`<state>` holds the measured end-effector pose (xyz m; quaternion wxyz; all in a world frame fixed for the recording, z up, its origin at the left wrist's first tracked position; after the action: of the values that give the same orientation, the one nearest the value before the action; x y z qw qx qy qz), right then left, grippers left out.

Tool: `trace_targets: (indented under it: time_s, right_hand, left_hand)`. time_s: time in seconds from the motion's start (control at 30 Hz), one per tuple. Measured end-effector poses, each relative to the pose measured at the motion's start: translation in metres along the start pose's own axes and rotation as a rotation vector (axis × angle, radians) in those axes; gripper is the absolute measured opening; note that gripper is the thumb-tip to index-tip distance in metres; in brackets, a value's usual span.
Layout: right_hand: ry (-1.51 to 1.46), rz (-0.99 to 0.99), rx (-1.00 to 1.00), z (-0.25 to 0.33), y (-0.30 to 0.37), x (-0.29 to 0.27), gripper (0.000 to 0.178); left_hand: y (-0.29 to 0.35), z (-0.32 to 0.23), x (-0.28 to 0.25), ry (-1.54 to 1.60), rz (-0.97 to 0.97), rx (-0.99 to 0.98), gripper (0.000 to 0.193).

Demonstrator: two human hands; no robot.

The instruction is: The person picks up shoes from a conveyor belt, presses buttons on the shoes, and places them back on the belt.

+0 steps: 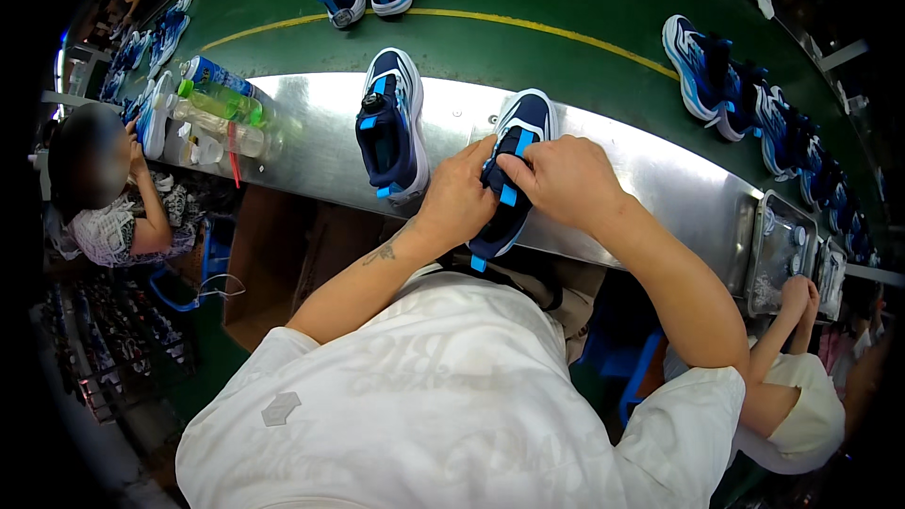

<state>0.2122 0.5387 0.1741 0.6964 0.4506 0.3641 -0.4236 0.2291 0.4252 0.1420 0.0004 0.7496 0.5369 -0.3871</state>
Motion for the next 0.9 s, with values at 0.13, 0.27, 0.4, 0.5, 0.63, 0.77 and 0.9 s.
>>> trace_targets:
  time_s: [0.13,0.27,0.4,0.5,0.63,0.77,0.9]
  right_hand:
    - [-0.067,-0.353,-0.387,0.020,0.025,-0.030,0.031]
    - [-0.046,-0.115,-0.111,0.002,0.008,-0.004,0.030]
    - [-0.117,-0.421,-0.334,0.019,0.027,-0.029,0.036]
    - [-0.098,-0.391,-0.251,0.013,0.020,-0.023,0.037]
    - [-0.067,-0.319,-0.152,0.011,0.020,-0.016,0.037]
    - [-0.107,-0.429,-0.299,0.018,0.025,-0.032,0.038]
    - [-0.097,-0.178,-0.072,0.005,0.012,-0.006,0.036]
  left_hand:
    - [0.000,0.000,0.001,-0.004,0.014,0.010,0.056]
    - [0.001,0.001,0.001,0.004,0.046,-0.033,0.058]
    - [-0.001,-0.002,0.001,0.020,0.016,0.032,0.058]
    - [-0.001,-0.001,0.003,0.013,0.038,-0.001,0.058]
    - [0.000,0.001,0.002,0.016,0.033,0.012,0.058]
    - [-0.002,-0.005,0.001,-0.004,0.026,0.024,0.058]
    - [-0.003,0.001,0.003,0.043,0.065,-0.029,0.058]
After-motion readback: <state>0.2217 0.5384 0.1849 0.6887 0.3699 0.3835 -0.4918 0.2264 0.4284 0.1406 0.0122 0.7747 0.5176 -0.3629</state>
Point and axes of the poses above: each hand's wrist, its own y-axis away from the middle knuckle, its own x-axis out of the palm, z = x × y, the point moved 10 cm from there along -y, towards the middle knuckle, and after that the axes turned 12 degrees about x, right-handed, at the moved point
